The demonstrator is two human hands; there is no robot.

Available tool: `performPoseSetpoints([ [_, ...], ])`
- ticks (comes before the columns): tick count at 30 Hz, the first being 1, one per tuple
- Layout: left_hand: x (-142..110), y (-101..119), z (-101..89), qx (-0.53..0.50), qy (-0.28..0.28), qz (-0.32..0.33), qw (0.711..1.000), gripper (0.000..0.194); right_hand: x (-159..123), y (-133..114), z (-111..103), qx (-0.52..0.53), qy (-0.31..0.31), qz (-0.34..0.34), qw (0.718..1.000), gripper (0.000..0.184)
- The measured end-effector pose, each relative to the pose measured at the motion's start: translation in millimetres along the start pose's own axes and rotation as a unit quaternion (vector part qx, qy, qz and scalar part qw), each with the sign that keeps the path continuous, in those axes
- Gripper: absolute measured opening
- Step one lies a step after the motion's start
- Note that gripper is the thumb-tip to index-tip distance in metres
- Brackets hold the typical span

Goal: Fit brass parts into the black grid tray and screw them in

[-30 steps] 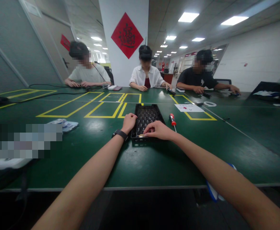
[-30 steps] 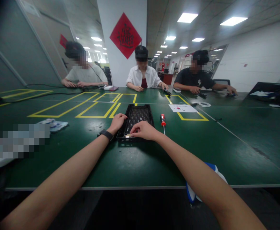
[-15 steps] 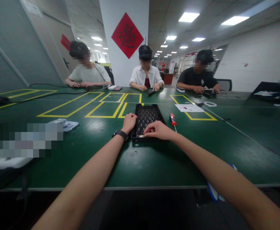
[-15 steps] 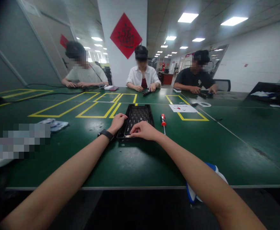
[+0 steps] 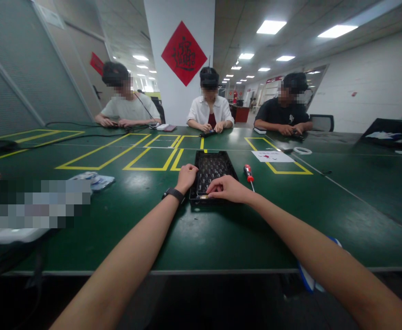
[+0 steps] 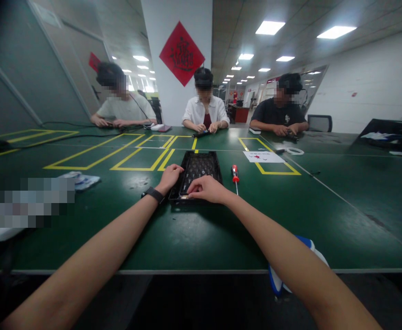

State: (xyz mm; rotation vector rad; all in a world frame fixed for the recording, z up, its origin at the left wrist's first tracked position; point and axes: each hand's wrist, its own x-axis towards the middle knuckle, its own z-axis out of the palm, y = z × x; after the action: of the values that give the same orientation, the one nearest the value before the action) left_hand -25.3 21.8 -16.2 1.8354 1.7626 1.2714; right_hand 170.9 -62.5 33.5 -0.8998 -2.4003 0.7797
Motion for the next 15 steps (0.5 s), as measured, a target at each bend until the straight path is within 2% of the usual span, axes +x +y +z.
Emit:
performPoseSetpoints([
  [4,1.4,-1.9,0.6,0.001,0.001,0.001,1.0,0.023,0.0,-1.3,-0.2,-0.006,0.017,-0.01,1.0,0.027],
  [11,0.8,-2.9,0.4,0.003,-0.006,0.002,1.0,0.024,-0.6,2.1,1.0,0.027,-0.006,-0.003,1.0,0.029],
  [15,1.5,-5.1,1.5,0.0,-0.001,0.009,1.0,0.024,0.1,2.6,0.6,0.024,0.005,-0.011,1.0,0.032],
])
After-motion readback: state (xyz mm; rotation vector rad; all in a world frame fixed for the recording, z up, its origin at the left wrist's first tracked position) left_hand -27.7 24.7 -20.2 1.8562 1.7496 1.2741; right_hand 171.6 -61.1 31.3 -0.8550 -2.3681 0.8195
